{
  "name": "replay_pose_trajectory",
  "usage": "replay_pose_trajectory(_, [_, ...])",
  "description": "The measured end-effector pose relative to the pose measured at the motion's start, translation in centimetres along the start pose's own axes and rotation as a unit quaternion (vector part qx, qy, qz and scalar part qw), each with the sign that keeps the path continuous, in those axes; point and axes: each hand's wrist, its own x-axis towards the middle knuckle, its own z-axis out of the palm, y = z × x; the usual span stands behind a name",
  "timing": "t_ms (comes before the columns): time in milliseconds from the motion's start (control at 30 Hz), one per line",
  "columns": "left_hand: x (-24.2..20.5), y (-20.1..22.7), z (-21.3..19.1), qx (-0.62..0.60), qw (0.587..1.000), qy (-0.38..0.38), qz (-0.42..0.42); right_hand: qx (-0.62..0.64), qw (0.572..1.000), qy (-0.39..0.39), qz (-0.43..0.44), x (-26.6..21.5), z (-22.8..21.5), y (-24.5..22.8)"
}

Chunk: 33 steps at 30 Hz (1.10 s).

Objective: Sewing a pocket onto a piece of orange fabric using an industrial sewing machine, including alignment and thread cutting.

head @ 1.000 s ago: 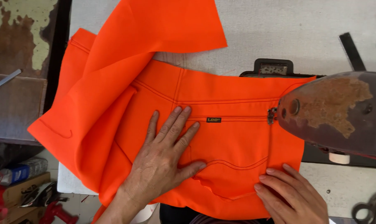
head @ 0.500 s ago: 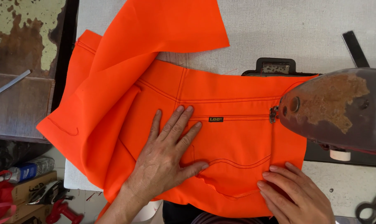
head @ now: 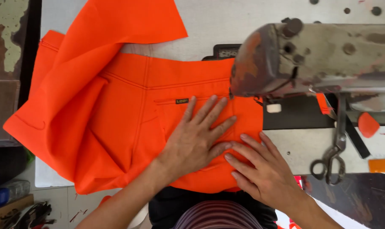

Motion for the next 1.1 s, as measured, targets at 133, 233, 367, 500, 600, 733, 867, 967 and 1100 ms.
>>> replay_pose_trajectory(133, [-0.6, -0.8, 0.9, 0.023, 1.0, -0.009, 0.013, 0.027, 1.0, 0.014, -0.002, 0.0, -0.2, 0.1])
replay_pose_trajectory(233, [-0.5, -0.8, 0.9, 0.028, 1.0, 0.002, 0.013, 0.029, 0.999, 0.014, -0.007, 0.0, -0.3, 0.3])
replay_pose_trajectory(367, [-0.3, -0.8, 0.8, 0.023, 1.0, -0.009, 0.01, 0.026, 1.0, 0.006, -0.004, 0.2, -0.6, 0.5])
replay_pose_trajectory(500, [-0.2, -0.9, 0.7, 0.029, 0.999, -0.018, 0.011, 0.03, 0.999, 0.007, -0.007, 0.3, -0.5, 0.7])
replay_pose_trajectory(600, [0.0, -1.1, 0.7, 0.032, 0.999, -0.017, 0.012, 0.03, 1.0, 0.002, -0.002, 0.3, -0.5, 0.9])
replay_pose_trajectory(733, [0.2, -1.3, 0.6, 0.034, 0.999, -0.018, 0.012, 0.034, 0.999, -0.006, 0.002, 0.5, -0.5, 1.2])
replay_pose_trajectory(867, [0.5, -1.6, 0.6, 0.04, 0.999, -0.02, 0.013, 0.03, 1.0, -0.001, 0.001, 0.8, -0.7, 1.3])
replay_pose_trajectory(967, [0.9, -1.9, 0.6, 0.039, 0.999, -0.021, 0.013, 0.028, 1.0, -0.004, 0.007, 1.3, -0.8, 1.5])
replay_pose_trajectory(1100, [1.1, -2.2, 0.8, 0.051, 0.999, -0.018, 0.003, 0.025, 1.0, -0.001, 0.002, 1.5, -0.9, 1.6])
